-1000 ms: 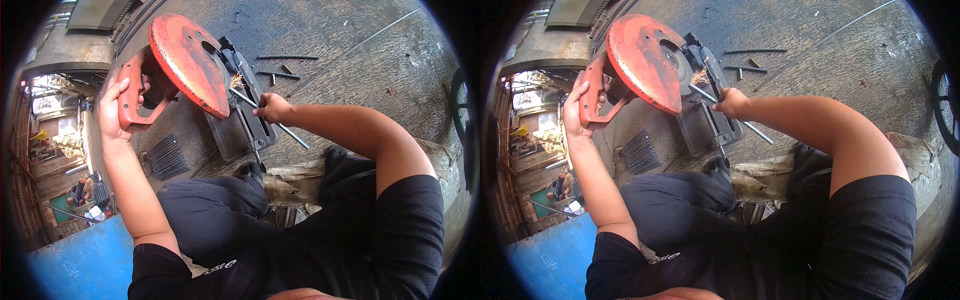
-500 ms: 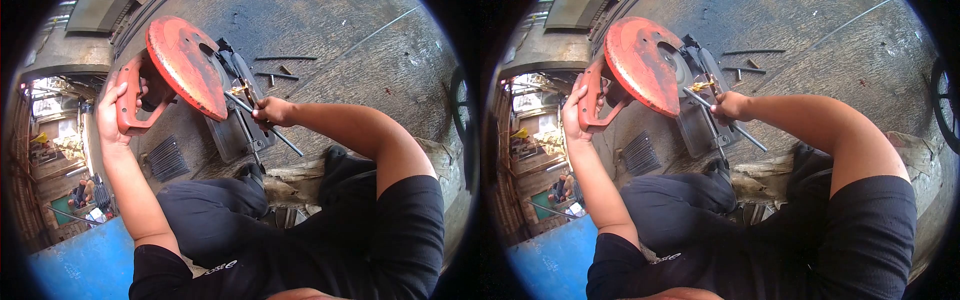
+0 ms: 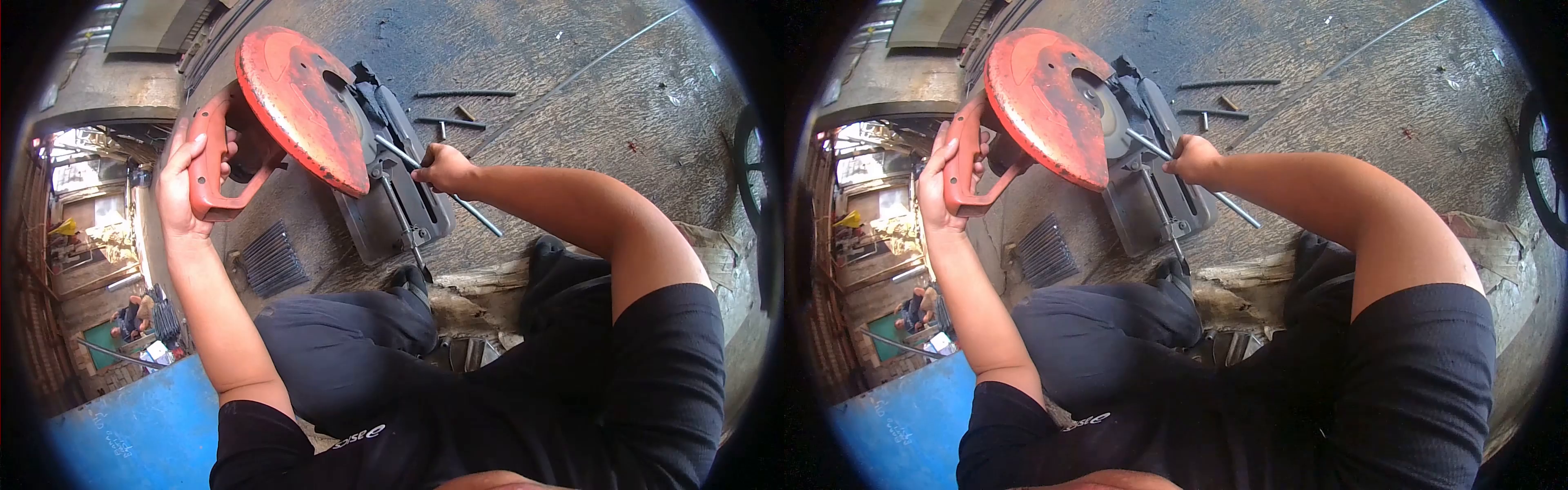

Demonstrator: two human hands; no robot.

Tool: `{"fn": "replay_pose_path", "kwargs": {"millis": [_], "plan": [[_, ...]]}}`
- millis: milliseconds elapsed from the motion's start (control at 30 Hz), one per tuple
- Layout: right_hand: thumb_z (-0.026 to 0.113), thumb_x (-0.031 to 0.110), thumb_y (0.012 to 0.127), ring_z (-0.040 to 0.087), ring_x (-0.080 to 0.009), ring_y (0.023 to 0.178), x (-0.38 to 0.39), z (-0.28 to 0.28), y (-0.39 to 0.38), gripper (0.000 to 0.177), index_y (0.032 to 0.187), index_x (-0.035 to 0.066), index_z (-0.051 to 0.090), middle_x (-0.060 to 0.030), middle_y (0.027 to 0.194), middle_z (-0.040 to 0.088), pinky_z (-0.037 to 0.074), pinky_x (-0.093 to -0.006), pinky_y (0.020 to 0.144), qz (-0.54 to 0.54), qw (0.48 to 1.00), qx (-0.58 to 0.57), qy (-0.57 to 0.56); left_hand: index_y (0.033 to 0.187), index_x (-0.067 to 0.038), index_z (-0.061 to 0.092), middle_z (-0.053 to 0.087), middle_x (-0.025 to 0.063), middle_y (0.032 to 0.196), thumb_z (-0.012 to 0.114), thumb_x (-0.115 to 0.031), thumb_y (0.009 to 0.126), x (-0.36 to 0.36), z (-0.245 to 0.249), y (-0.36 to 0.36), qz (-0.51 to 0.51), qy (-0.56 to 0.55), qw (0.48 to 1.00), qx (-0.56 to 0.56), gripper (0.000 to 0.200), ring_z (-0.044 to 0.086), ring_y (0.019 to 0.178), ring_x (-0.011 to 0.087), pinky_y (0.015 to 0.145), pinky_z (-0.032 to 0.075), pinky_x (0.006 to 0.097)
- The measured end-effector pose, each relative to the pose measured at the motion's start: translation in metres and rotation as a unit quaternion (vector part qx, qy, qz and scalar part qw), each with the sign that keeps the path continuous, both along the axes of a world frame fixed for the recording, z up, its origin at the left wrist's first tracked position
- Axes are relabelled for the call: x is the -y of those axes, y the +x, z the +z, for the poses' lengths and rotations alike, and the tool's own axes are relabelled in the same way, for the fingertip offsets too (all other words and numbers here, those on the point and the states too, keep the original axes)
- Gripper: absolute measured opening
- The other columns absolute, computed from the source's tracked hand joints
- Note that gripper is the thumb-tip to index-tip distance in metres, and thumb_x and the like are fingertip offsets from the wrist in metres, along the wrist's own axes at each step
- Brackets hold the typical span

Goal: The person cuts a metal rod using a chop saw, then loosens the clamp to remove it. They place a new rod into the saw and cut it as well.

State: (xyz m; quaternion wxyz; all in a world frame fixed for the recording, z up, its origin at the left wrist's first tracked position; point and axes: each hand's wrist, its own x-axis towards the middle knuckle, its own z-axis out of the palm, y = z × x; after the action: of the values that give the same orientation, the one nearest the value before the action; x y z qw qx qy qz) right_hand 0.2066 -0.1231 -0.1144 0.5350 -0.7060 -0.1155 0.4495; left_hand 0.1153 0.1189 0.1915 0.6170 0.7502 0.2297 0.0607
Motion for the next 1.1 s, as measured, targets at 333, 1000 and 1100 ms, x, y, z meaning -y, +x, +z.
{"fn": "replay_pose_path", "kwargs": {"millis": [333,1000,1100], "plan": [[0.067,0.016,0.090,0.065,-0.0197,0.063,0.000,0.013,-0.005,0.023,0.092,-0.005,0.059,-0.0130,0.078,0.065,0.057,-0.0327,0.056,0.049,0.989,-0.124,0.065,0.131,0.001,0.043,0.063,0.0166,0.107,0.055,-0.016,0.089,0.014,0.001,0.001,0.028,-0.006,0.999,0.015,0.047,0.066,0.088,0.0210,0.065,0.053,0.0249],[0.073,0.021,0.085,0.064,-0.0176,0.069,0.003,0.001,0.004,0.030,0.098,-0.002,0.060,-0.0113,0.083,0.064,0.053,-0.0311,0.059,0.021,0.998,-0.048,0.024,0.138,-0.002,0.036,0.059,0.0222,0.115,0.052,-0.016,0.091,0.002,0.000,0.000,0.007,-0.006,1.000,-0.004,0.052,0.064,0.091,0.0244,0.069,0.054,0.0264],[0.074,0.022,0.084,0.063,-0.0168,0.066,0.001,0.001,0.004,0.030,0.099,-0.001,0.061,-0.0109,0.081,0.064,0.052,-0.0312,0.057,0.019,0.999,0.047,-0.012,0.138,-0.001,0.037,0.059,0.0222,0.115,0.052,-0.016,0.091,-0.005,-0.001,-0.001,-0.009,-0.015,1.000,0.000,0.051,0.064,0.090,0.0244,0.068,0.054,0.0267]]}}
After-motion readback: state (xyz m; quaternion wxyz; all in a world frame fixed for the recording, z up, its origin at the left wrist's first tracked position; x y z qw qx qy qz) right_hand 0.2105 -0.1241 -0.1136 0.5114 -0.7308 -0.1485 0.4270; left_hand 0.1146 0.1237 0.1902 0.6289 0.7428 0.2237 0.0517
